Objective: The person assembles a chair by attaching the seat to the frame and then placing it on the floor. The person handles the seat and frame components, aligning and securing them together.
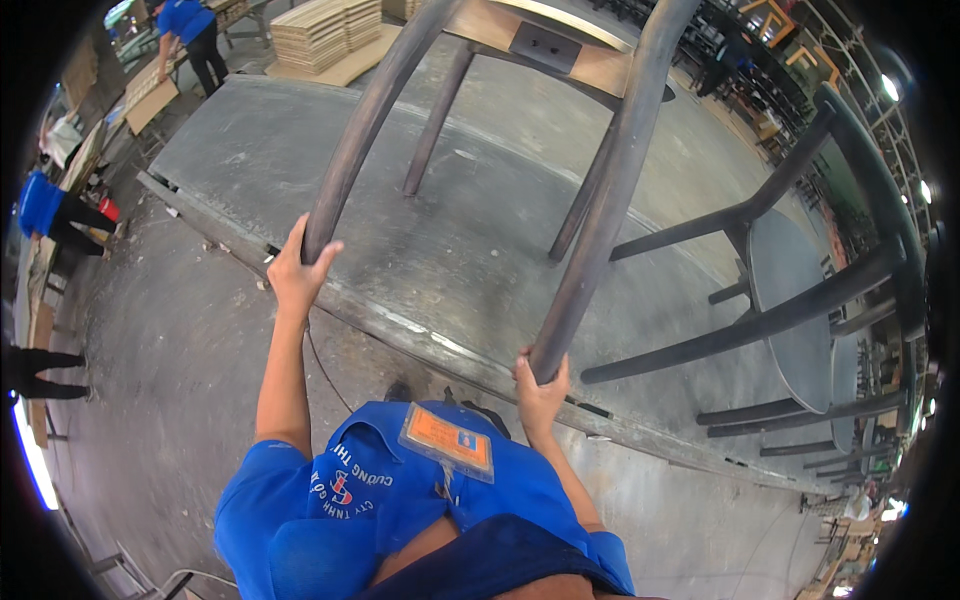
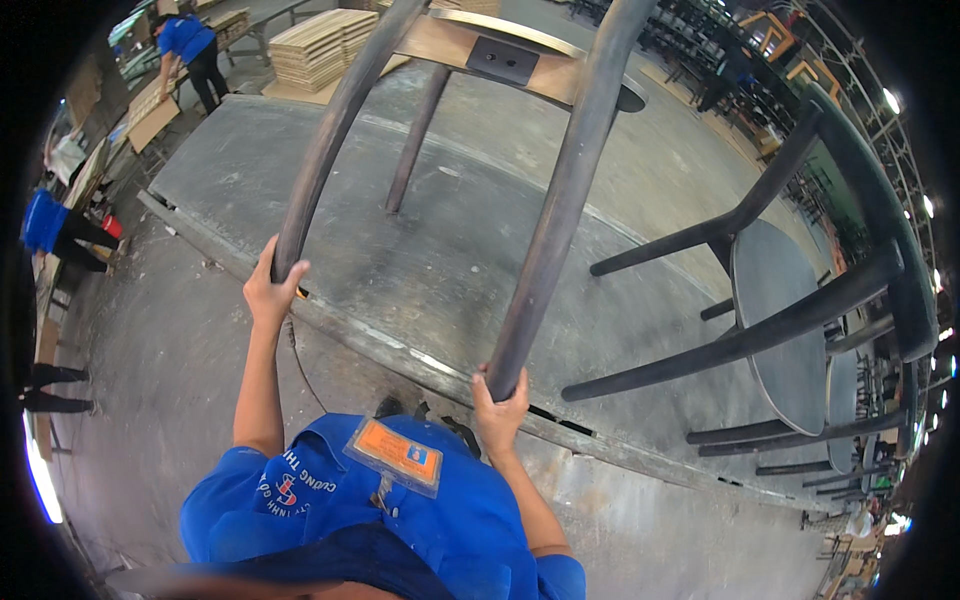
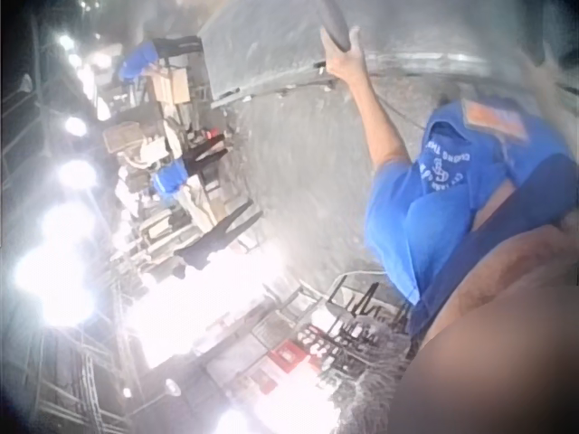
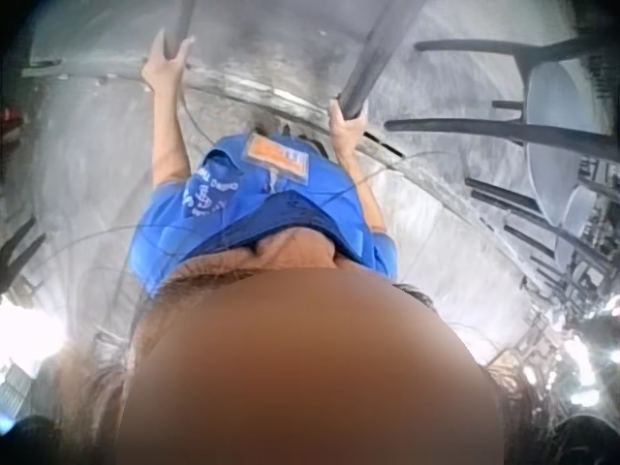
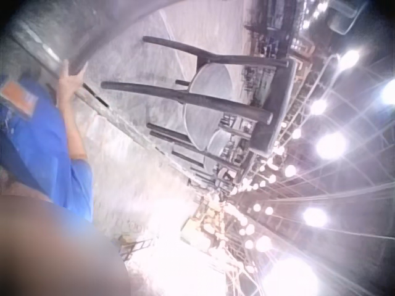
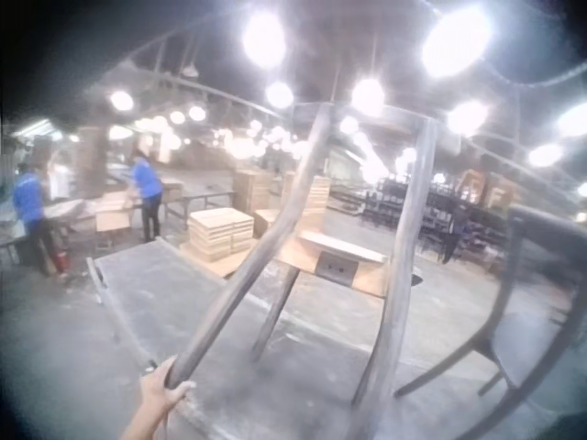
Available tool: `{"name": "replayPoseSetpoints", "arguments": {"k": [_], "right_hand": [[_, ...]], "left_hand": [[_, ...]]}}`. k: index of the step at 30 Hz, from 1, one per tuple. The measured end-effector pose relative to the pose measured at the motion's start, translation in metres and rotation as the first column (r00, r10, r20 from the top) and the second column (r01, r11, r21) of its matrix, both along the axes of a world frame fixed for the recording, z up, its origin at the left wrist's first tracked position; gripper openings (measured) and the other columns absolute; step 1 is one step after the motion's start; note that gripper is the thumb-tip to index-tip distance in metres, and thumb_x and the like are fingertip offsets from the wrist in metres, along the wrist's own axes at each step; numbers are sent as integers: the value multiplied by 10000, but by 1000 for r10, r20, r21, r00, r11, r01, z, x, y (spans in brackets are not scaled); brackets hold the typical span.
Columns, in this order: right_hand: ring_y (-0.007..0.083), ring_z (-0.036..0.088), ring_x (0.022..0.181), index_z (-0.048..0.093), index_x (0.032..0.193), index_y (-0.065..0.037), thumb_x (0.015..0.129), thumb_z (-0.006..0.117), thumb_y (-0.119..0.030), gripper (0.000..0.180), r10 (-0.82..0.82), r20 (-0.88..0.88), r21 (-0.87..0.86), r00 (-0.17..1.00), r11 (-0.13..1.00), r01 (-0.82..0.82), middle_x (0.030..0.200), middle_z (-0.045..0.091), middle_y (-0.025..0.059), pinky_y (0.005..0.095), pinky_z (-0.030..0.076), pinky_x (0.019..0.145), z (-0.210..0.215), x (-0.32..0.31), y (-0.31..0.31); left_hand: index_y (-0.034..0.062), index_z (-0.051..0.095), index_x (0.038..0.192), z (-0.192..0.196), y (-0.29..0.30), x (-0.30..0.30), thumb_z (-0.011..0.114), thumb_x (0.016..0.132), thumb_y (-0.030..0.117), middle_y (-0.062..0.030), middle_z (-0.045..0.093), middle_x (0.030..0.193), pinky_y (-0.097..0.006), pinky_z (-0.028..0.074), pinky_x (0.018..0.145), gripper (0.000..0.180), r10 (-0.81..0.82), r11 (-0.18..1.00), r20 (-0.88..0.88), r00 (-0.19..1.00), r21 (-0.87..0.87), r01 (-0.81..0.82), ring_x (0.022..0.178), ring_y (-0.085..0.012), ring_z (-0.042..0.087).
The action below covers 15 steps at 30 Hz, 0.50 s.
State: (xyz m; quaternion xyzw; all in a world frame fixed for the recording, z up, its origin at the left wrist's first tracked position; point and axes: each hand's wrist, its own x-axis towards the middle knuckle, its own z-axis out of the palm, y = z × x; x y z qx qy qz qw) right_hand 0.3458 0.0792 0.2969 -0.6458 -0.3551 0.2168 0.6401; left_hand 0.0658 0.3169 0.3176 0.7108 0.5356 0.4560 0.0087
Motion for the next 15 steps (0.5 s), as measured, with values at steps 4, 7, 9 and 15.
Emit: {"name": "replayPoseSetpoints", "arguments": {"k": [4, 7, 9, 15], "right_hand": [[131, 562, 822, 389, 1280, 31, 839, 650, -73, 523, 25, 23, 118, 999, 993, -27, 1051, 592, 122, 260, 449, 703, 1, -15, 19], [220, 558, 1054, 274, 1393, 34, 838, 650, -58, 676, 60, 54, 156, 997, 985, -68, 1137, 573, 176, 329, 421, 923, 8, -16, 21], [218, 558, 1052, 268, 1394, 36, 837, 650, -53, 681, 69, 18, 134, 997, 988, -71, 1135, 571, 178, 329, 422, 920, 11, -14, 21], [195, 570, 992, 279, 1380, 27, 824, 665, -56, 682, 89, -74, 116, 993, 990, -80, 1082, 582, 149, 310, 445, 866, 3, -14, 25]], "left_hand": [[78, 611, 1147, -8, 34, 3, 752, 760, 356, -157, 671, 961, -368, 516, 723, 497, 157, 973, -34, 987, 180, -148, 836, -277, 669], [88, 533, 1257, -8, 32, 16, 736, 778, 308, -158, 622, 1099, -404, 468, 845, 564, 249, 968, -17, 968, 21, -248, 1029, -280, 602], [84, 433, 1341, -13, 10, 34, 714, 794, 263, -168, 534, 1226, -439, 395, 939, 640, 293, 946, -73, 953, 165, -278, 1171, -305, 491], [66, 308, 1423, -34, -21, 44, 649, 842, 170, -199, 370, 1411, -482, 301, 1049, 682, 271, 942, -25, 962, 215, -259, 1262, -396, 384]]}}
